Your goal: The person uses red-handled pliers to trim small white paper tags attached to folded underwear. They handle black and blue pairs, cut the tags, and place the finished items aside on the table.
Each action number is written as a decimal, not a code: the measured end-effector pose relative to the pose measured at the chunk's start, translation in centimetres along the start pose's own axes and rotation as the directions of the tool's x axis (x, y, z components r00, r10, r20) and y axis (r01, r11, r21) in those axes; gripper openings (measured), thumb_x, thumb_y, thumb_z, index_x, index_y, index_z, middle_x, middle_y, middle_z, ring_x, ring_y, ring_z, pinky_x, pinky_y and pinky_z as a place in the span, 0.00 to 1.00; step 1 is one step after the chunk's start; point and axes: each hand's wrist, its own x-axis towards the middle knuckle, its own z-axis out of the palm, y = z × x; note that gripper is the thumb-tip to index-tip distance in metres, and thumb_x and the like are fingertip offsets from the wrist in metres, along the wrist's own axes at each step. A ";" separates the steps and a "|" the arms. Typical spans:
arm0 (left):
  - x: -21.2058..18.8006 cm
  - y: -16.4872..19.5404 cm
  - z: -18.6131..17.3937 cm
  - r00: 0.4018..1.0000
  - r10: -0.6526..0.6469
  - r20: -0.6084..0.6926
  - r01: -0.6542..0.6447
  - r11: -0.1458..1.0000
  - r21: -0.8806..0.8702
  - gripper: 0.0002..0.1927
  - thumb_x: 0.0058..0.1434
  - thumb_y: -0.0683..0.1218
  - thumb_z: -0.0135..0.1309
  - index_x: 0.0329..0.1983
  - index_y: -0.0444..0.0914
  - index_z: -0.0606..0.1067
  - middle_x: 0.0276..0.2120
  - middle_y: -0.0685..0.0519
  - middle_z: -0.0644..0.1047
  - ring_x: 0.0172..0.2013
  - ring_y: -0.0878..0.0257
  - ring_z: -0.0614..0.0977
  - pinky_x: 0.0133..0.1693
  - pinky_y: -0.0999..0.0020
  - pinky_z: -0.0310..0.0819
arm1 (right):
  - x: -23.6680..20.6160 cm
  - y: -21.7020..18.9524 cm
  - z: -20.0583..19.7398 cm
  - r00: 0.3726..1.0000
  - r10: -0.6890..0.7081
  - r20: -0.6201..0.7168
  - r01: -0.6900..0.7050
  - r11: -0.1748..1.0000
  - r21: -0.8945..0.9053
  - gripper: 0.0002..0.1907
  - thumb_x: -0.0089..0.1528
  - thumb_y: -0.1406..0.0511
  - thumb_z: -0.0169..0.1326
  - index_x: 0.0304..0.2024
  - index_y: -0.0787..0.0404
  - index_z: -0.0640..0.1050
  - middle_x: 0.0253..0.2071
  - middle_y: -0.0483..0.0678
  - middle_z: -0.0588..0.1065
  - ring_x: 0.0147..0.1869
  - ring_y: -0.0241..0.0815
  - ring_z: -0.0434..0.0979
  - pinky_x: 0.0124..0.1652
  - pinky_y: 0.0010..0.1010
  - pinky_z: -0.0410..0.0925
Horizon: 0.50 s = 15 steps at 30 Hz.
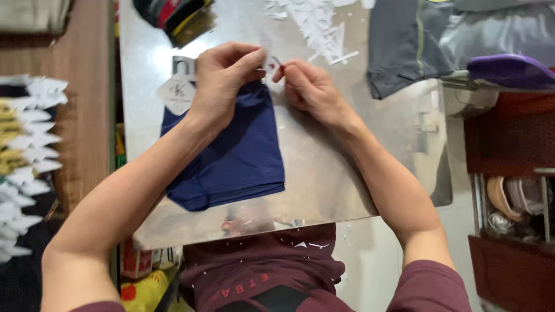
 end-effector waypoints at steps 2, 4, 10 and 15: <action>-0.5 0.3 0.0 1.000 -0.008 -0.002 0.008 1.000 -0.030 0.07 0.68 0.43 0.60 0.44 0.34 0.81 0.37 0.53 0.82 0.37 0.69 0.83 0.44 0.73 0.83 | -0.2 0.1 0.4 0.999 -0.037 0.014 0.037 0.999 0.029 0.18 0.77 0.55 0.43 0.53 0.61 0.75 0.25 0.35 0.59 0.27 0.27 0.54 0.27 0.22 0.52; -0.6 0.4 0.0 1.000 -0.018 0.001 0.018 0.996 -0.089 0.07 0.68 0.42 0.61 0.44 0.33 0.81 0.37 0.53 0.82 0.37 0.68 0.84 0.44 0.72 0.84 | -0.2 -0.1 0.7 1.000 -0.019 -0.009 0.019 1.000 0.009 0.17 0.77 0.56 0.43 0.53 0.62 0.75 0.25 0.36 0.60 0.26 0.27 0.55 0.26 0.21 0.52; -0.8 0.4 0.4 0.999 -0.034 0.006 0.035 0.987 -0.158 0.06 0.67 0.41 0.61 0.43 0.32 0.80 0.36 0.51 0.82 0.36 0.66 0.85 0.44 0.70 0.85 | -0.4 -0.7 0.7 0.999 -0.004 0.038 0.003 1.000 0.028 0.17 0.76 0.56 0.42 0.54 0.61 0.75 0.26 0.35 0.59 0.27 0.26 0.54 0.26 0.20 0.52; -0.4 0.2 0.4 1.000 -0.018 -0.009 0.018 0.997 -0.081 0.06 0.67 0.42 0.60 0.43 0.33 0.80 0.37 0.52 0.83 0.37 0.67 0.84 0.44 0.72 0.84 | -0.2 -0.4 0.7 0.999 -0.034 0.041 0.034 0.999 -0.001 0.19 0.77 0.55 0.40 0.52 0.61 0.76 0.26 0.35 0.58 0.26 0.27 0.53 0.26 0.21 0.52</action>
